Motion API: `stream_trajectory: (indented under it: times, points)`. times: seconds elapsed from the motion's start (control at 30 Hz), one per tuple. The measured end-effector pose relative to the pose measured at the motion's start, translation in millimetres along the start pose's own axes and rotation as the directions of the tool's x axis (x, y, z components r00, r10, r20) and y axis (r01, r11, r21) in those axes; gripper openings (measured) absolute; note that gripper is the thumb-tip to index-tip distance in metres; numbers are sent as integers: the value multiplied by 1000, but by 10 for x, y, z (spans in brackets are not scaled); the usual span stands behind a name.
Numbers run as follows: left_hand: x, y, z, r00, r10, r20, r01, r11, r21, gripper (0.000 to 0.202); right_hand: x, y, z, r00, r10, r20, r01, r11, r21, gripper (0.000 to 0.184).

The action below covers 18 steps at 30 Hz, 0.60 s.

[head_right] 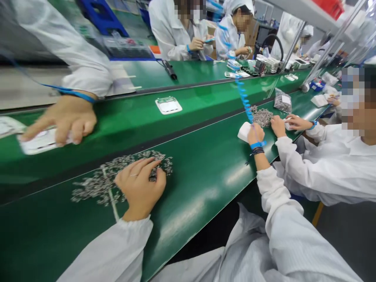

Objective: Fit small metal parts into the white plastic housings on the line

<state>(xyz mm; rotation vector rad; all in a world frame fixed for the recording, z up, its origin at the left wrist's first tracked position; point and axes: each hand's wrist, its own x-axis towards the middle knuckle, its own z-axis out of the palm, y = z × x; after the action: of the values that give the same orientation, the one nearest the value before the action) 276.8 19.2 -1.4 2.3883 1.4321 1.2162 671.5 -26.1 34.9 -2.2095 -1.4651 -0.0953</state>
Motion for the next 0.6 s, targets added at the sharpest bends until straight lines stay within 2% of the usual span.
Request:
stream_trajectory:
  times: [0.1, 0.17, 0.27, 0.33, 0.4, 0.5, 0.6]
  points:
    - [54, 88, -31, 1000, -18, -1, 18, 999, -29, 19, -60, 86, 124, 980, 177, -93, -166, 979, 115, 30]
    - [97, 216, -33, 999, -17, 41, 20, 998, -54, 21, -174, -33, 305, 980, 188, -69, -169, 960, 222, 28]
    - [143, 516, 33, 977, 14, 211, 2, 997, -78, 25, -398, -360, 547, 1000, 11, -19, -2, 908, 420, 24]
    - [163, 723, 122, 936, 37, 350, -18, 998, -56, 34, -538, -576, 622, 996, -91, -13, 85, 864, 496, 22]
    - [185, 866, 218, 888, 11, 460, -21, 1000, 18, 50, -638, -733, 641, 984, -178, 29, 137, 843, 520, 22]
    - [236, 899, 302, 825, -69, 562, 4, 993, 117, 64, -696, -870, 654, 919, -376, 117, 258, 800, 542, 18]
    - [294, 795, 294, 796, -89, 599, 25, 993, 115, 73, -687, -983, 718, 842, -515, 160, 365, 762, 535, 14]
